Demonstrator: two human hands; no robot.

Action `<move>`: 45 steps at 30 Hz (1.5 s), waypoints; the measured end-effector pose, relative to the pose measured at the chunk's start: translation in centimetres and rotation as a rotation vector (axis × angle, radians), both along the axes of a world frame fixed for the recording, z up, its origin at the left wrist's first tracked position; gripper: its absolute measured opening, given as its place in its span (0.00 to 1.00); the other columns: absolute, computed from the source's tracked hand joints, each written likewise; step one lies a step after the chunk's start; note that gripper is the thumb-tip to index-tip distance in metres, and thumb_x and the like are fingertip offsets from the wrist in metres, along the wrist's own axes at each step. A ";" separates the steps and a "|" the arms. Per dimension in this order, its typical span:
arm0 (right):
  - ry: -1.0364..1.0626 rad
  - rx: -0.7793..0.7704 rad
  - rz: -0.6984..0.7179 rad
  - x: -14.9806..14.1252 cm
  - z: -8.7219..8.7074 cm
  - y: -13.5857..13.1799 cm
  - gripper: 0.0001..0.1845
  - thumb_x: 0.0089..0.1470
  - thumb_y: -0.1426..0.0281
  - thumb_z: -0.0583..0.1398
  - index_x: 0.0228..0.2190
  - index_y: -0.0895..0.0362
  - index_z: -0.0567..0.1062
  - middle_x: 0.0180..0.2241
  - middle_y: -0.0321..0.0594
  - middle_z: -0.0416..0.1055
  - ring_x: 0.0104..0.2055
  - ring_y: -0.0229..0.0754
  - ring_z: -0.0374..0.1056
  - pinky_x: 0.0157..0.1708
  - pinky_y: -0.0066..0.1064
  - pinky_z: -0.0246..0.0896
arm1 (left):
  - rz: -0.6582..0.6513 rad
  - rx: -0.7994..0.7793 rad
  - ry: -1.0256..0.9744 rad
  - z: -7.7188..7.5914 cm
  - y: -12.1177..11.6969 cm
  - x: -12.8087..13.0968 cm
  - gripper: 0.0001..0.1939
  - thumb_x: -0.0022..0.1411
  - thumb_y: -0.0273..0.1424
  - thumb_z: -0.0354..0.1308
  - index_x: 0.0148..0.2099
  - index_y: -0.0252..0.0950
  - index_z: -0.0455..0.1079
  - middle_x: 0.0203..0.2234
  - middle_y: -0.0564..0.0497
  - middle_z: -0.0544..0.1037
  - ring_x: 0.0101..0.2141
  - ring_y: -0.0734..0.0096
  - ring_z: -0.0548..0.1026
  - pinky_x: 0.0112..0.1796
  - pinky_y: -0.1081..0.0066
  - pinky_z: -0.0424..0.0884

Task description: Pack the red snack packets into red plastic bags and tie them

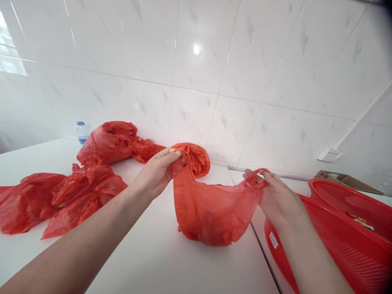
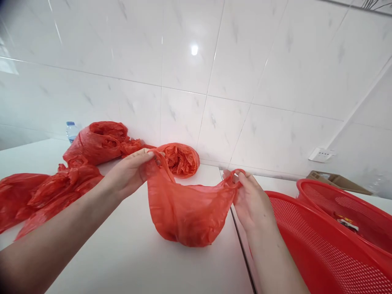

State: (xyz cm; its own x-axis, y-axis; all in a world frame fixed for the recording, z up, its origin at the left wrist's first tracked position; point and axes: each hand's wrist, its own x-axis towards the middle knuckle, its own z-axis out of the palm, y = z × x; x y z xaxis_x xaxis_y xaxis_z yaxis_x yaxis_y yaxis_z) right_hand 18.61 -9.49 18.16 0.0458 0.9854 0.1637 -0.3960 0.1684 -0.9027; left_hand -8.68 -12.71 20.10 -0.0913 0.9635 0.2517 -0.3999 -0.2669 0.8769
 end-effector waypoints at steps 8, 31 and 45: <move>0.239 0.120 0.080 -3.9 2.3 0.5 0.11 0.48 0.63 0.64 0.31 0.51 0.69 0.22 0.25 0.61 0.22 0.29 0.61 0.31 0.25 0.65 | 0.096 0.134 -0.104 2.9 -1.1 0.0 0.06 0.56 0.32 0.59 0.31 0.34 0.70 0.31 0.50 0.75 0.33 0.69 0.73 0.34 0.69 0.71; -0.422 0.013 0.689 -8.1 2.0 -3.0 0.27 0.45 0.64 0.65 0.48 0.52 0.69 0.19 0.27 0.63 0.21 0.33 0.60 0.24 0.25 0.57 | 0.366 0.439 0.736 0.8 -1.2 3.4 0.07 0.53 0.31 0.63 0.24 0.39 0.71 0.18 0.54 0.67 0.21 0.75 0.64 0.21 0.73 0.63; -0.362 0.035 0.194 -8.4 0.5 -0.2 0.20 0.50 0.53 0.59 0.22 0.57 0.71 0.19 0.35 0.63 0.21 0.33 0.56 0.18 0.24 0.49 | 0.195 0.611 1.134 -0.4 -0.6 3.5 0.12 0.56 0.27 0.61 0.44 0.43 0.73 0.35 0.51 0.72 0.34 0.71 0.70 0.33 0.71 0.69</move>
State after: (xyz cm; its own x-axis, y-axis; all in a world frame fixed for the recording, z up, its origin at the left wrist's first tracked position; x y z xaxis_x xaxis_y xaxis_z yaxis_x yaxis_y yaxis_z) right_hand 10.18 -9.65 18.68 -0.2070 0.9636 0.1691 -0.0817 0.1552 -0.9845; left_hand -5.17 -13.29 19.65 0.3355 0.6615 0.6707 0.5686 -0.7098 0.4157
